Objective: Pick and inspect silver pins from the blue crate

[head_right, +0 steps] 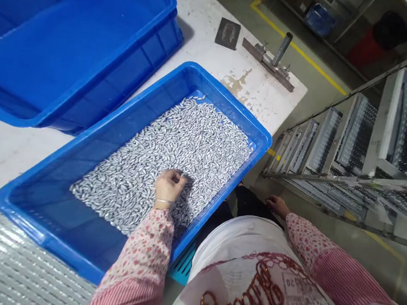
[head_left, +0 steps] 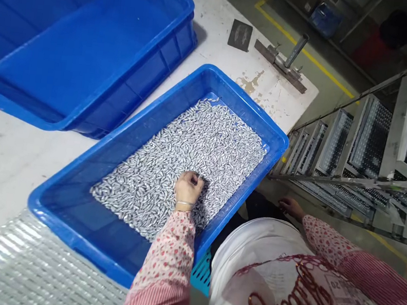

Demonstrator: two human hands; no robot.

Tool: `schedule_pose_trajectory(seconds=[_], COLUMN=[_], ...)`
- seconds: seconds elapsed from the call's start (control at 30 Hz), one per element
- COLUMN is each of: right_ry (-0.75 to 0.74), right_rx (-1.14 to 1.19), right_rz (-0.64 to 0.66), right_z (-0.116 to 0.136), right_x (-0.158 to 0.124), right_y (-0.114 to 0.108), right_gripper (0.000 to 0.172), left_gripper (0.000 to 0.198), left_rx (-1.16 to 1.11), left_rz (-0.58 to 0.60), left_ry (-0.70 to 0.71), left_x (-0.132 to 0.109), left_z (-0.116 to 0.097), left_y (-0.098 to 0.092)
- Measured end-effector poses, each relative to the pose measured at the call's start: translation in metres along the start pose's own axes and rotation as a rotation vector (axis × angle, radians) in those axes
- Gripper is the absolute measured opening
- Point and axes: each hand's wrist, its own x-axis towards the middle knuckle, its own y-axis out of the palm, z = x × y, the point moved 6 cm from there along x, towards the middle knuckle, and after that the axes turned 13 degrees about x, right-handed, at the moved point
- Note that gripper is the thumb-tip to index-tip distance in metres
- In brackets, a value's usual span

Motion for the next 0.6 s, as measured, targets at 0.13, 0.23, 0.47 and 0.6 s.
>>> schedule_pose_trajectory(seconds=[0.13, 0.23, 0.47, 0.6], right_ry=[-0.002, 0.003, 0.036, 0.046], right_rx=[0.027, 0.041, 0.044, 0.025], right_rz=[-0.001, -0.007, -0.010, 0.000], right_z=[-0.002, -0.004, -0.005, -0.001], right_x=[-0.008, -0.011, -0.011, -0.005], right_y=[-0.005, -0.010, -0.023, -0.028], right_gripper=[0.012, 0.015, 0.016, 0.011], left_gripper=[0.011, 0.016, 0.019, 0.008], left_rx=[-0.136, -0.174, -0.115, -0.164], left_rz=[0.026, 0.022, 0.096, 0.125], left_ry=[-0.010, 0.004, 0.084, 0.030], left_x=[0.023, 0.034, 0.050, 0.055], left_z=[-0.009, -0.013, -0.034, -0.040], left_y=[0.013, 0.014, 0.018, 0.018])
